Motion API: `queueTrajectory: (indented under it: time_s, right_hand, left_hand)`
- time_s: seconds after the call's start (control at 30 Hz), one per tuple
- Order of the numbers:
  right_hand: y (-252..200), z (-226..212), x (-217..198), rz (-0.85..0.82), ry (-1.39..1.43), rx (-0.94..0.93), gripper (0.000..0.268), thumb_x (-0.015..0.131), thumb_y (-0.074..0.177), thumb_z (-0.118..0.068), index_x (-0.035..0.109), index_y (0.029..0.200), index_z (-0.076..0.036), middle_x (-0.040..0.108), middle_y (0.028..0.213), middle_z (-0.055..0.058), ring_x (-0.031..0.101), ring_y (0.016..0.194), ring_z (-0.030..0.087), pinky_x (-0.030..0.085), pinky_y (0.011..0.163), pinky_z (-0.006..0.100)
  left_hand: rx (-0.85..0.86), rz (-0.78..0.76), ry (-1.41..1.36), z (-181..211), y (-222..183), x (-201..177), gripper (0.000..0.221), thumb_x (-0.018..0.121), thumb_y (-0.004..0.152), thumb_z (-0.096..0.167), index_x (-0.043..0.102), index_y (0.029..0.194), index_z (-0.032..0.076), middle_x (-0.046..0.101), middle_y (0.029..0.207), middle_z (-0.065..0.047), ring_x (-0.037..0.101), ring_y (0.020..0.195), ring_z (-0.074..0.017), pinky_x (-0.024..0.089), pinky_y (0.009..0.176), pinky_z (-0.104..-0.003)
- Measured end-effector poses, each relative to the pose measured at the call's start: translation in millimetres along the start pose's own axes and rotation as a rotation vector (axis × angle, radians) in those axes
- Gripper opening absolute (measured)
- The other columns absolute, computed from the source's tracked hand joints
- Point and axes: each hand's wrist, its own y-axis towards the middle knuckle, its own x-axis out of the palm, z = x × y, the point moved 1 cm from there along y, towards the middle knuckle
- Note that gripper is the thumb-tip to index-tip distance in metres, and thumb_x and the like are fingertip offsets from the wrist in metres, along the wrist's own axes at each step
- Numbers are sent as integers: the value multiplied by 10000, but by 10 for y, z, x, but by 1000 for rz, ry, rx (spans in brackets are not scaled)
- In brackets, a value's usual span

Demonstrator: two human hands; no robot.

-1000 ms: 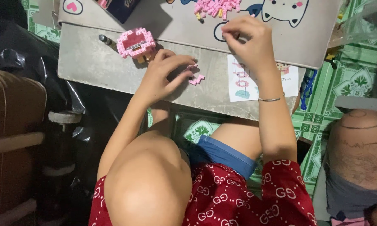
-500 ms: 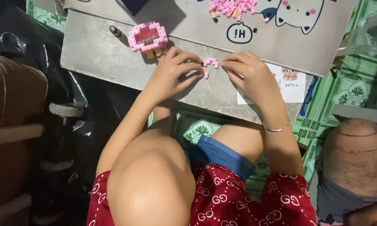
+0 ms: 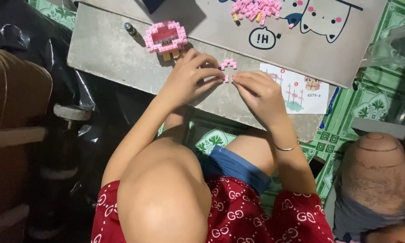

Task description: Assembling a small structure using pink and yellow interlocking toy blocks while following an instruction sheet.

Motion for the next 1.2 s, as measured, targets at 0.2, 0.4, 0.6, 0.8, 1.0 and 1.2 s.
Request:
queueTrajectory:
  time_s: [0.2,0.4,0.6,0.8,1.0,1.2]
  right_hand:
    - [51,-52,2,40,52,6,117,681,849,49,709,899,-53,703,903,84,649,800,265,513,731,351]
    - [40,-61,21,37,65,26,119,680,847,44,715,896,-59,708,902,81,649,803,261,512,735,352]
    - [29,-34,40,27,48,-7,107,673,834,59,706,884,-29,701,903,113,638,803,288,507,738,369]
    - [24,-19,45,22,38,-7,100,672,834,48,705,889,-29,697,905,112,635,812,290,508,744,375]
    - [56,-82,10,-26,-13,-15,84,658,838,50,698,886,-6,691,906,117,634,820,280,509,752,367]
    - [124,-145,5,-74,-132,-55,38,672,830,31,690,850,4,676,880,112,631,808,279,510,725,369]
  left_hand:
    - [4,-1,-1,-6,6,-2,73,717,842,250,707,901,207,609,988,35,486,833,-165,411,644,-294]
    - [5,6,-1,-4,2,-1,77,725,837,257,715,891,202,614,980,31,492,829,-166,418,638,-290]
    - [3,12,-9,-15,-1,9,60,719,836,239,711,886,207,608,977,38,492,837,-167,425,644,-287]
    - [-2,13,-12,0,1,-4,61,723,831,239,712,884,210,610,980,38,497,838,-167,429,641,-286]
    - [-15,4,-9,7,4,-13,62,722,836,257,716,883,217,608,962,39,500,836,-167,436,637,-286]
    - [-34,-5,-84,-57,13,34,59,723,843,252,723,864,196,625,930,11,534,829,-182,450,631,-296]
